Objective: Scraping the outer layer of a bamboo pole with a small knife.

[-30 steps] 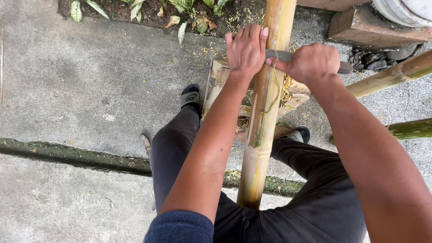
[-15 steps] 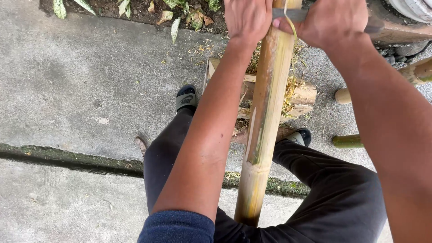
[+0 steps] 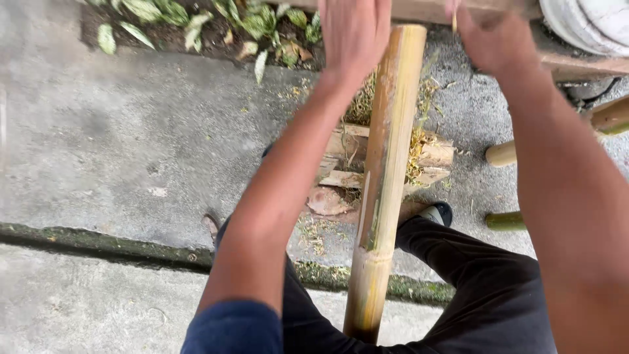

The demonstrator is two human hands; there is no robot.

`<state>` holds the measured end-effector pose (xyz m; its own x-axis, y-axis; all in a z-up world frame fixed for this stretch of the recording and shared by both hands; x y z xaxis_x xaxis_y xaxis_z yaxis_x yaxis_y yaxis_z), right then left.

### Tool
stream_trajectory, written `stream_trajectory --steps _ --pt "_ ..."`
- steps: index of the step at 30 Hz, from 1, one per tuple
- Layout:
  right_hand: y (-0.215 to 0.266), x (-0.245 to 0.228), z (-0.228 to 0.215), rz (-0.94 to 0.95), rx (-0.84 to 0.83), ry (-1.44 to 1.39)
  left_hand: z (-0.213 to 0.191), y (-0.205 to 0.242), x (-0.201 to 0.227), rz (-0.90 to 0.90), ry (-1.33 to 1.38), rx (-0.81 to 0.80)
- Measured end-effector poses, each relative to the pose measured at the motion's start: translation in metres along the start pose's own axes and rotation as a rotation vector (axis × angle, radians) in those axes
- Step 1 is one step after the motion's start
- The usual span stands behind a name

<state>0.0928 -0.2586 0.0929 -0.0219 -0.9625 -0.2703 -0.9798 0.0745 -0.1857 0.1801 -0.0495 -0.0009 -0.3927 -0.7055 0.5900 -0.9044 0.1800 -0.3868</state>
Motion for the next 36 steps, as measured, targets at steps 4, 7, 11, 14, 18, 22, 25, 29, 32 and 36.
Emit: stream_trajectory --steps 4,7,11,14,18,22,25,29,32,36 --pt "0.109 0.027 -0.01 0.784 -0.528 -0.358 -0.101 0.165 0.065 0.092 -0.011 -0.061" --pt "0.199 0.055 0.0 1.078 -0.511 -0.705 -0.13 0.27 0.112 -0.077 0.034 -0.451" --pt "0.312 0.046 0.031 1.11 -0.279 -1.425 -0.138 0.365 0.129 -0.288 0.148 -0.667" --pt "0.37 -0.043 0.011 1.075 -0.298 -1.595 -0.137 0.376 0.121 -0.296 0.131 -0.645" --pt "0.421 -0.083 0.029 1.083 -0.38 -1.387 -0.161 0.356 0.137 -0.382 0.073 -0.765" --pt "0.443 -0.07 0.05 0.627 -0.31 -0.749 -0.15 0.403 0.128 -0.417 0.05 -0.762" --pt "0.442 -0.08 0.031 0.479 -0.307 -0.404 -0.168 0.415 0.137 -0.437 0.034 -0.77" --pt "0.444 -0.083 0.038 0.472 -0.287 -0.417 -0.188 0.414 0.149 -0.514 -0.059 -0.881" --pt "0.443 -0.091 0.04 0.518 -0.32 -0.429 -0.187 0.416 0.147 -0.523 -0.107 -0.923" --pt "0.449 -0.092 0.054 0.557 -0.346 -0.427 -0.193 0.415 0.148 -0.528 -0.112 -0.949"
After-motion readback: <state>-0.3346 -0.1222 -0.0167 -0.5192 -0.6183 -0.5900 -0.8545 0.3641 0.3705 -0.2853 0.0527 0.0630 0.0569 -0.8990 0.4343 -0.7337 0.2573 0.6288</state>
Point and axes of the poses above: each hand's wrist, its own y-axis away from the middle knuckle, its own z-axis out of the palm, x = y × z, the point moved 5 cm from there along -y, towards the middle knuckle, and after that the axes turned 1 degree about -z, right-handed, at the moved point
